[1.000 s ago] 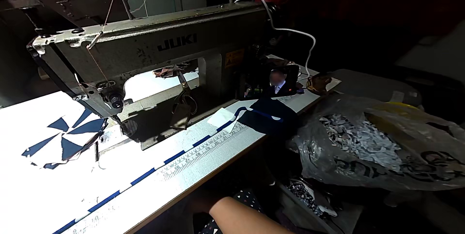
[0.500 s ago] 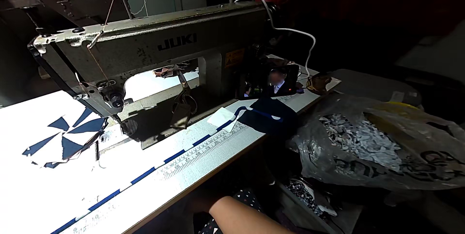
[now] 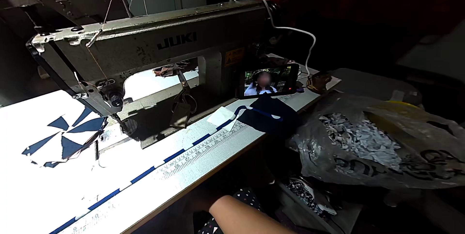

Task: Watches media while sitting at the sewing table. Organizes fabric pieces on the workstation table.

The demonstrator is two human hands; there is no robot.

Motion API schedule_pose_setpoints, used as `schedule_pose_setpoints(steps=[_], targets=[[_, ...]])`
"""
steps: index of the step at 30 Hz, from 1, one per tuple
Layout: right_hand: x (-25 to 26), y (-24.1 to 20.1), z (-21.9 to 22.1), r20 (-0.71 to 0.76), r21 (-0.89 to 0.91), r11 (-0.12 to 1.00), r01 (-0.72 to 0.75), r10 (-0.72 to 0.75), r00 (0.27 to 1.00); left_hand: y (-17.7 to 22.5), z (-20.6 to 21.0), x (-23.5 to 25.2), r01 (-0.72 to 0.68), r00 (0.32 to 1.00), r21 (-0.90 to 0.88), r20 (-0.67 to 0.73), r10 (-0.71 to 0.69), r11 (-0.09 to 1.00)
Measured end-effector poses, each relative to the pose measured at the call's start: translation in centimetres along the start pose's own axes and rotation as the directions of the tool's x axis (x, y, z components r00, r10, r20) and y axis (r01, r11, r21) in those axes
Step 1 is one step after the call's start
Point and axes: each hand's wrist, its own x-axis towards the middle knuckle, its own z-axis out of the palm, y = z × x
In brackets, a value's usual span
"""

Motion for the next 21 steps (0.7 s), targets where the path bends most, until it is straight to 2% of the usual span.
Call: schedule_pose_setpoints(steps=[10, 17, 21], targets=[[0.2, 0.1, 0.0, 0.000, -0.012, 1.000, 0.014, -0.014, 1.000, -0.7, 0.2, 0.3, -0.001, 0.999, -0.017, -0.034, 0.001, 1.000], [0.3, 0.2, 0.0, 0.000, 0.010, 1.000, 0.011, -0.011, 1.000, 0.6, 0.0, -0.3, 0.013, 0.998, 0.020, -0.066, -0.012, 1.000], [0.2, 0.2, 0.0, -0.012, 0.024, 1.000, -0.001, 0.002, 1.000, -1.9, 0.5, 0.5, -0.024, 0.997, -0.010, -0.076, 0.023, 1.000]])
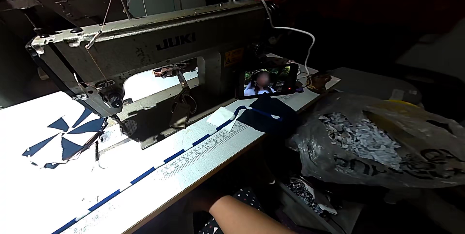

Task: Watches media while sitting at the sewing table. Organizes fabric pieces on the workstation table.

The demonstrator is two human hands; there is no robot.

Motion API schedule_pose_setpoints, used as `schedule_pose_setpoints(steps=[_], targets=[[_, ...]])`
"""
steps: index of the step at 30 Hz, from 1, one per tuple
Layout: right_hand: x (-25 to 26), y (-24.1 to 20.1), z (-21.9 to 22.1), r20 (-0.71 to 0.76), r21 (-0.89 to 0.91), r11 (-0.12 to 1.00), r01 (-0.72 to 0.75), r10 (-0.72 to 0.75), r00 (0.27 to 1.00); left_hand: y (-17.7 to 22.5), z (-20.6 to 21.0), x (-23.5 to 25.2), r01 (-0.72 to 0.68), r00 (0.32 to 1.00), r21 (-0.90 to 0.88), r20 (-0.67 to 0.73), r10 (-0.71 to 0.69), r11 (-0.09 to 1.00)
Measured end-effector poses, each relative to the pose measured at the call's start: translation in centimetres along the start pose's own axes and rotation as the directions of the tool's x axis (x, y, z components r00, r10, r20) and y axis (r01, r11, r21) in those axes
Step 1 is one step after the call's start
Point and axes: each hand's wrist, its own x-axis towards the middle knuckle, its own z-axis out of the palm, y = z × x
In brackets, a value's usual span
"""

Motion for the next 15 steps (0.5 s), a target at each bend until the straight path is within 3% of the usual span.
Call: schedule_pose_setpoints(steps=[5, 15], targets=[[-0.2, -0.2, 0.0, 0.005, 0.001, 1.000, -0.011, 0.011, 1.000, 1.4, -0.3, -0.5, 0.038, 0.999, 0.010, 0.022, -0.038, 0.999], [-0.3, -0.2, -0.2, 0.016, 0.008, 1.000, -0.015, 0.015, 1.000, -1.0, 0.1, 0.4, -0.016, 1.000, 0.074, -0.013, 0.017, 0.997]])
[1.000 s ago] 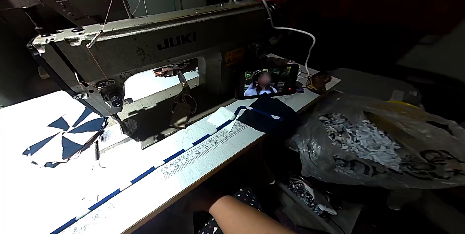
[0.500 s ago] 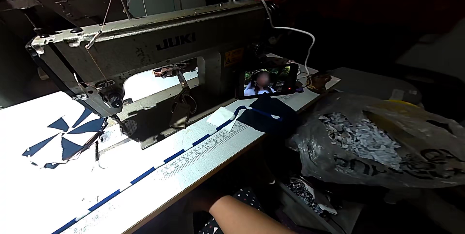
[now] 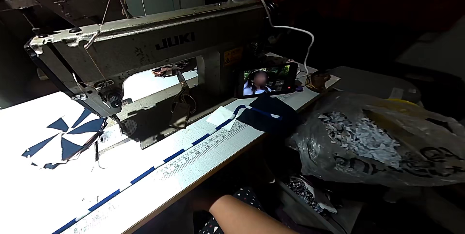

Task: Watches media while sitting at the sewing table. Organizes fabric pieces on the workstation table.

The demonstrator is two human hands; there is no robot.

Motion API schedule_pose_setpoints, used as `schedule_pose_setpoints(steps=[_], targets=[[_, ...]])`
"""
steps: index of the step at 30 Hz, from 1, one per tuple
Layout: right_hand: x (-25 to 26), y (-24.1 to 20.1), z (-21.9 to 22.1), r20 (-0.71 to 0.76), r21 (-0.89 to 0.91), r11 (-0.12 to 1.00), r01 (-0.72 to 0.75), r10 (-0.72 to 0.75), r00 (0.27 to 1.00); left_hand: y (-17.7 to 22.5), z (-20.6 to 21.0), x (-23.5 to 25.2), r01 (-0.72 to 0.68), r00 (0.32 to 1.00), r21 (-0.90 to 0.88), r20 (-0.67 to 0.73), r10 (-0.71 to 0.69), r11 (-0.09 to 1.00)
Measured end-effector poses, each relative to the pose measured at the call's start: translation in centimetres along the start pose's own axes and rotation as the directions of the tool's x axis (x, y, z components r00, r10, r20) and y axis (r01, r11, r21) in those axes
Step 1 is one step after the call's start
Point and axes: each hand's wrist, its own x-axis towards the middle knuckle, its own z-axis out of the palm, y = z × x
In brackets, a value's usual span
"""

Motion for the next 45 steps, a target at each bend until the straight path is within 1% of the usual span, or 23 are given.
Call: schedule_pose_setpoints(steps=[4, 6, 9, 10, 11, 13, 14, 16, 18, 20, 22, 26, 28, 31, 35, 36, 37, 39, 40, 41, 42, 44, 45], targets=[[0.4, 0.1, 0.1, -0.004, -0.003, 1.000, 0.000, 0.000, 1.000, 0.5, -0.2, -0.2, 0.020, 1.000, 0.029, 0.006, -0.021, 0.999], [0.5, 0.2, 0.2, -0.009, -0.001, 1.000, 0.003, -0.003, 1.000, 0.0, 0.1, -0.2, 0.026, 1.000, -0.009, -0.002, -0.026, 1.000], [0.5, 0.2, 0.2, -0.010, 0.015, 1.000, 0.007, -0.006, 1.000, -1.7, 0.2, 0.6, 0.007, 0.998, -0.030, 0.060, -0.005, 1.000], [0.5, 0.3, 0.2, -0.012, 0.020, 1.000, 0.010, -0.010, 1.000, -2.2, 0.3, 0.8, -0.003, 0.997, -0.010, 0.074, 0.004, 1.000], [0.5, 0.3, 0.2, -0.013, 0.022, 1.000, 0.014, -0.014, 1.000, -2.0, 0.2, 0.8, -0.002, 0.997, 0.011, 0.076, 0.001, 1.000], [0.4, 0.3, 0.2, -0.020, 0.014, 1.000, 0.021, -0.021, 1.000, -0.4, 0.1, 0.2, 0.076, 0.996, 0.025, 0.051, -0.078, 0.997], [0.4, 0.2, 0.2, -0.025, 0.012, 1.000, 0.020, -0.020, 0.999, 0.7, 0.0, -0.3, 0.119, 0.993, -0.020, 0.030, -0.118, 0.993], [0.0, 0.1, 0.1, -0.018, 0.004, 1.000, 0.011, -0.011, 1.000, 0.8, 0.2, -0.6, 0.089, 0.996, -0.057, -0.014, -0.090, 0.994], [-0.2, -0.1, 0.0, -0.015, 0.004, 1.000, 0.008, -0.008, 1.000, 1.6, -0.2, -0.9, 0.054, 0.999, -0.053, -0.001, -0.055, 0.997], [-0.2, -0.1, -0.1, -0.021, 0.010, 1.000, 0.009, -0.009, 1.000, 2.5, -0.7, -1.1, 0.063, 0.998, -0.054, 0.022, -0.061, 0.997], [-0.2, -0.1, 0.0, -0.023, 0.010, 1.000, 0.004, -0.004, 1.000, 2.8, -0.7, -1.2, 0.049, 0.999, -0.050, 0.000, -0.049, 0.998], [-0.2, -0.1, -0.1, -0.018, 0.015, 1.000, 0.000, 0.000, 1.000, 4.7, -1.4, -1.6, 0.066, 0.997, -0.027, 0.038, -0.065, 0.997], [-0.3, -0.2, -0.2, -0.013, 0.018, 1.000, 0.005, -0.005, 1.000, 6.0, -1.8, -1.9, 0.102, 0.993, -0.052, 0.069, -0.099, 0.993], [-0.2, -0.2, -0.2, 0.000, 0.020, 1.000, -0.007, 0.007, 1.000, 4.9, -1.5, -1.5, 0.108, 0.992, -0.089, 0.074, -0.101, 0.990], [-0.1, -0.1, -0.1, -0.005, 0.031, 1.000, 0.002, -0.002, 1.000, 5.4, -1.8, -1.5, 0.146, 0.986, -0.061, 0.086, -0.140, 0.987], [-0.1, -0.1, -0.1, -0.009, 0.031, 1.000, 0.004, -0.004, 1.000, 5.2, -1.7, -1.3, 0.143, 0.987, -0.051, 0.085, -0.139, 0.988], [0.0, 0.0, -0.1, -0.013, 0.022, 1.000, 0.005, -0.005, 1.000, 3.5, -1.2, -0.7, 0.113, 0.991, -0.032, 0.073, -0.110, 0.993], [0.0, 0.0, -0.1, -0.009, 0.008, 1.000, 0.003, -0.003, 1.000, -2.5, 0.5, 1.2, 0.013, 0.999, 0.003, 0.030, -0.013, 1.000], [0.0, 0.0, -0.1, -0.006, 0.007, 1.000, 0.003, -0.003, 1.000, -4.7, 1.2, 1.9, -0.012, 1.000, 0.008, 0.006, 0.012, 1.000], [0.1, 0.0, 0.0, -0.005, 0.008, 1.000, 0.004, -0.004, 1.000, -5.0, 1.3, 2.0, -0.014, 1.000, 0.007, -0.001, 0.014, 1.000], [0.1, 0.1, 0.0, -0.009, 0.009, 1.000, 0.005, -0.005, 1.000, -3.9, 0.9, 1.5, -0.006, 1.000, 0.007, 0.007, 0.006, 1.000], [0.1, 0.1, 0.1, -0.020, 0.025, 1.000, 0.002, -0.001, 1.000, -0.3, 0.1, 0.0, 0.015, 1.000, -0.002, -0.019, -0.015, 1.000], [0.2, 0.1, 0.2, -0.024, 0.027, 1.000, -0.002, 0.002, 1.000, 0.8, -0.1, -0.5, 0.017, 0.999, -0.005, -0.034, -0.017, 1.000]])
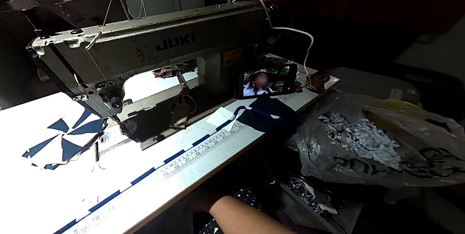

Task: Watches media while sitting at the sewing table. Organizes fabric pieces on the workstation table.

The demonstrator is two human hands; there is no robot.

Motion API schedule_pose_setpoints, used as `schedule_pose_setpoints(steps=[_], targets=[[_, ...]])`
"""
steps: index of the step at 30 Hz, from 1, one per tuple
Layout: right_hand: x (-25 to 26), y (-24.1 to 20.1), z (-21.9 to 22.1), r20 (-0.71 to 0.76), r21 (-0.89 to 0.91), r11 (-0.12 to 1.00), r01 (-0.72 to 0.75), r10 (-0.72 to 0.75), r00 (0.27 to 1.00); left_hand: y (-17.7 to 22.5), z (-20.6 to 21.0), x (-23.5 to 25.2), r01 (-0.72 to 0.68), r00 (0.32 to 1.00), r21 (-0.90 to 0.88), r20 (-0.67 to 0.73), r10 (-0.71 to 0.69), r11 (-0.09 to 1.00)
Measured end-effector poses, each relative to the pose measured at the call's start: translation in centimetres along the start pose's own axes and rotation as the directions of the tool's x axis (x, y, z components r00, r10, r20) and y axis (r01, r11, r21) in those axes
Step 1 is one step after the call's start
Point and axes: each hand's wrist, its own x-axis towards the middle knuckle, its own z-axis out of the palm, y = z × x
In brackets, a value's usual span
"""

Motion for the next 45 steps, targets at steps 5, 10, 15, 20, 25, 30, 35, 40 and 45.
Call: schedule_pose_setpoints(steps=[5, 10, 15, 20, 25, 30, 35, 40, 45], targets=[[0.0, -0.1, -0.1, -0.001, -0.027, 1.000, -0.014, 0.014, 1.000, -0.6, 0.4, 0.0, 0.026, 0.999, -0.035, -0.040, -0.027, 0.999], [0.0, -0.1, -0.1, 0.001, -0.033, 0.999, -0.011, 0.011, 1.000, -0.8, 0.6, 0.1, 0.020, 0.999, -0.068, -0.043, -0.023, 0.997], [0.0, -0.2, -0.2, 0.006, -0.036, 0.999, -0.019, 0.019, 1.000, 0.1, 0.4, 0.3, 0.033, 0.999, 0.002, 0.006, -0.033, 0.999], [-0.2, -0.2, -0.1, -0.005, -0.012, 1.000, -0.013, 0.013, 1.000, 4.1, -0.9, -1.7, 0.098, 0.995, -0.084, -0.002, -0.099, 0.992], [0.0, -0.1, 0.0, -0.014, -0.021, 1.000, -0.011, 0.011, 1.000, 1.4, -0.3, -0.4, 0.045, 0.999, -0.103, 0.000, -0.045, 0.994], [0.6, 0.5, 0.5, -0.023, -0.002, 1.000, 0.021, -0.021, 1.000, 2.4, -0.9, -0.9, 0.057, 0.998, -0.113, 0.022, -0.055, 0.992], [0.5, 0.4, 0.3, -0.017, -0.019, 1.000, 0.011, -0.012, 1.000, 0.6, -0.1, -0.3, 0.051, 0.999, -0.106, -0.006, -0.052, 0.993], [0.5, 0.4, 0.3, -0.020, -0.007, 1.000, 0.015, -0.015, 1.000, -1.2, 0.3, 0.6, 0.013, 1.000, -0.105, 0.000, -0.013, 0.994], [0.4, 0.3, 0.2, -0.007, -0.015, 1.000, 0.017, -0.017, 1.000, -0.4, 0.3, 0.2, 0.044, 0.999, -0.088, -0.022, -0.046, 0.995]])
